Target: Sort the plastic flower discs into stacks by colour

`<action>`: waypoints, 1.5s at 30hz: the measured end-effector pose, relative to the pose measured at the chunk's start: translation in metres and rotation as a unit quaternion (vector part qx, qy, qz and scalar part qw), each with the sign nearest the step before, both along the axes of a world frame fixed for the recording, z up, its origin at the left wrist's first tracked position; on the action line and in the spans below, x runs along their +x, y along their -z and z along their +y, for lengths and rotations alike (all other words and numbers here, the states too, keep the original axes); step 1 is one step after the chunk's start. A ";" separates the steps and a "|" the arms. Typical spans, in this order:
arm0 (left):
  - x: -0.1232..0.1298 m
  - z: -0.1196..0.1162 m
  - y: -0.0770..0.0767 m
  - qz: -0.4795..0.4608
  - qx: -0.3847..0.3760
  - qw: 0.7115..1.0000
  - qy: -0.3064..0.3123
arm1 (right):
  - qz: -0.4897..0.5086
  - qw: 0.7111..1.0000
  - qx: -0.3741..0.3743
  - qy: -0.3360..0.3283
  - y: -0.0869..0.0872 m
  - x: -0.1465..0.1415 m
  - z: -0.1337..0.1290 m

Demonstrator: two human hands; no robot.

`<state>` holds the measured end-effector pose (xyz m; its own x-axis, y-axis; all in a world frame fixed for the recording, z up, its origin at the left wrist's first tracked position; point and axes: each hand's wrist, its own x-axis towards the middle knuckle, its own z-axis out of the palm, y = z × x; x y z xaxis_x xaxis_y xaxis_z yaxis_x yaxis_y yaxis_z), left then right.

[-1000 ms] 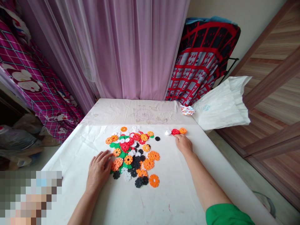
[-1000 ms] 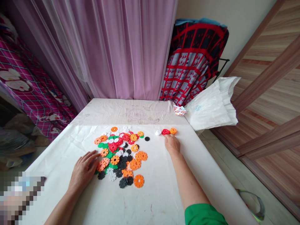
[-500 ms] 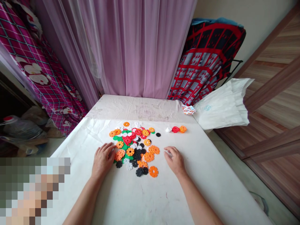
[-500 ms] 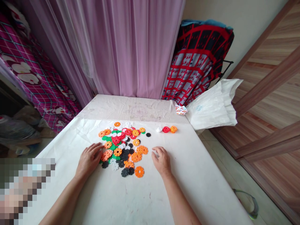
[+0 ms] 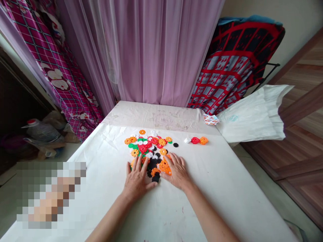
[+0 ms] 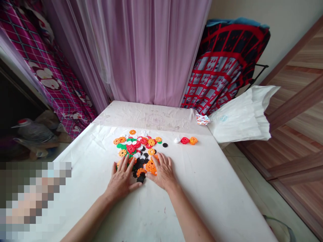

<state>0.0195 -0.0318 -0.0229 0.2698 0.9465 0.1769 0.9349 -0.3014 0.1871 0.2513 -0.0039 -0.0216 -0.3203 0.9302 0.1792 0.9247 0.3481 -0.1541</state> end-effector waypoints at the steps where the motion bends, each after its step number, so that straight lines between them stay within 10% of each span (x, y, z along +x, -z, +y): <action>1: 0.009 0.004 -0.002 0.000 -0.010 1.000 -0.015 | 0.009 1.000 0.011 0.005 0.001 -0.005 0.008; 7: 0.026 0.042 -0.020 -0.036 0.007 0.992 -0.122 | 0.221 0.964 0.120 0.085 0.012 -0.005 0.034; 13: -0.031 0.041 -0.010 -0.090 0.076 0.975 -0.189 | 0.362 0.907 0.128 0.173 0.023 0.027 0.027; 18: -0.074 0.027 0.000 -0.069 0.055 0.979 -0.185 | 0.319 0.933 0.136 0.096 0.014 0.020 0.022; 25: -0.063 0.029 -0.014 -0.048 0.015 0.982 -0.182 | 0.112 0.986 0.104 0.073 -0.002 -0.002 0.011; 45: -0.053 0.032 -0.026 -0.038 -0.007 0.982 -0.182 | 0.145 0.975 0.151 0.072 0.013 -0.001 0.006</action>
